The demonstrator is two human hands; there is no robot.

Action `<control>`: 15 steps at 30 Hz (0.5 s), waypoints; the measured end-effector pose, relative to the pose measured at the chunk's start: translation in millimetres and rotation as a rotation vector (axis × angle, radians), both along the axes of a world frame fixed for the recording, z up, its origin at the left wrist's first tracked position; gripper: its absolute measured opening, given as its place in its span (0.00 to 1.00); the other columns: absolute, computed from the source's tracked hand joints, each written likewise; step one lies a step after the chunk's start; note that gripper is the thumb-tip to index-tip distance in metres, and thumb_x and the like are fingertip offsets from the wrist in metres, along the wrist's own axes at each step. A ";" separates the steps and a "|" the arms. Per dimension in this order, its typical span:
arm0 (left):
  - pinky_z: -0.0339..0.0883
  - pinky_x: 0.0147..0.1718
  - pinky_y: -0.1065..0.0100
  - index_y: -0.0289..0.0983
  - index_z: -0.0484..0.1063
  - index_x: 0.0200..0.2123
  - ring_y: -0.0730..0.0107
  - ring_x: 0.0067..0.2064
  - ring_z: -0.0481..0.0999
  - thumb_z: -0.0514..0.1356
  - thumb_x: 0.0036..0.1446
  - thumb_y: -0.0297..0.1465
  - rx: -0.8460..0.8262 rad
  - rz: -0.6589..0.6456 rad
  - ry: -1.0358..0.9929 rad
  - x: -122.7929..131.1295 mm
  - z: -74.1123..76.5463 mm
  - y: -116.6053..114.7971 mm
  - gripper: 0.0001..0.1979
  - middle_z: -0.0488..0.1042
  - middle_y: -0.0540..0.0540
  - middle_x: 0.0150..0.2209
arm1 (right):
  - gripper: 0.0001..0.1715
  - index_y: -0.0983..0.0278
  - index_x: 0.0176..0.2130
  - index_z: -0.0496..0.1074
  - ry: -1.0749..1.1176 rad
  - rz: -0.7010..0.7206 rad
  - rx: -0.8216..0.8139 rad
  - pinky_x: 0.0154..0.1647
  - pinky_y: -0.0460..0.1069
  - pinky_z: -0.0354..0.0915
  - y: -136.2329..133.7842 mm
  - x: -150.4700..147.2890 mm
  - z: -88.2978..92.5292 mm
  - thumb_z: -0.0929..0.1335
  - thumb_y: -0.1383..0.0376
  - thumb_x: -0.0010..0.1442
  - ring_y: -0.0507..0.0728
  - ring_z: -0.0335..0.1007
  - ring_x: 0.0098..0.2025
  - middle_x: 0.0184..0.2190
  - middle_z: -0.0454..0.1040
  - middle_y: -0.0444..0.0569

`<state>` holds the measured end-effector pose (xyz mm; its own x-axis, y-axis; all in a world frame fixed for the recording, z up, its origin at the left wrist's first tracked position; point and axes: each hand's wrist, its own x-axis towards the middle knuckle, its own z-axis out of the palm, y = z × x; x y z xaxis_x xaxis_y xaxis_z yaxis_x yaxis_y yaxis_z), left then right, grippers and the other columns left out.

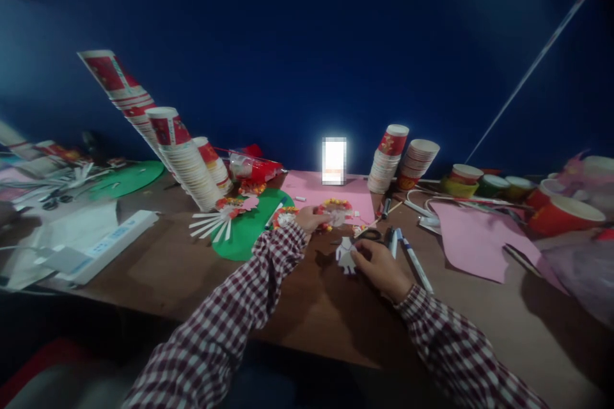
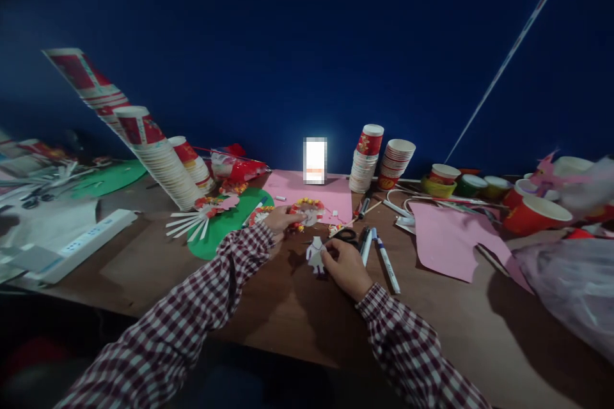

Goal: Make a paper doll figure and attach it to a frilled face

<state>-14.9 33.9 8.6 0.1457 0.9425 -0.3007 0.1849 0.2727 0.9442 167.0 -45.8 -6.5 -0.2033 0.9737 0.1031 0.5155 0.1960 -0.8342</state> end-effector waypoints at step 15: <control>0.64 0.26 0.70 0.32 0.73 0.32 0.76 0.22 0.67 0.68 0.42 0.36 0.010 -0.117 -0.094 -15.8 -2.8 -5.7 0.15 0.70 0.50 0.21 | 0.14 0.67 0.35 0.74 0.141 -0.007 0.079 0.29 0.48 0.63 10.4 -14.0 -8.4 0.64 0.60 0.57 0.55 0.68 0.28 0.27 0.75 0.49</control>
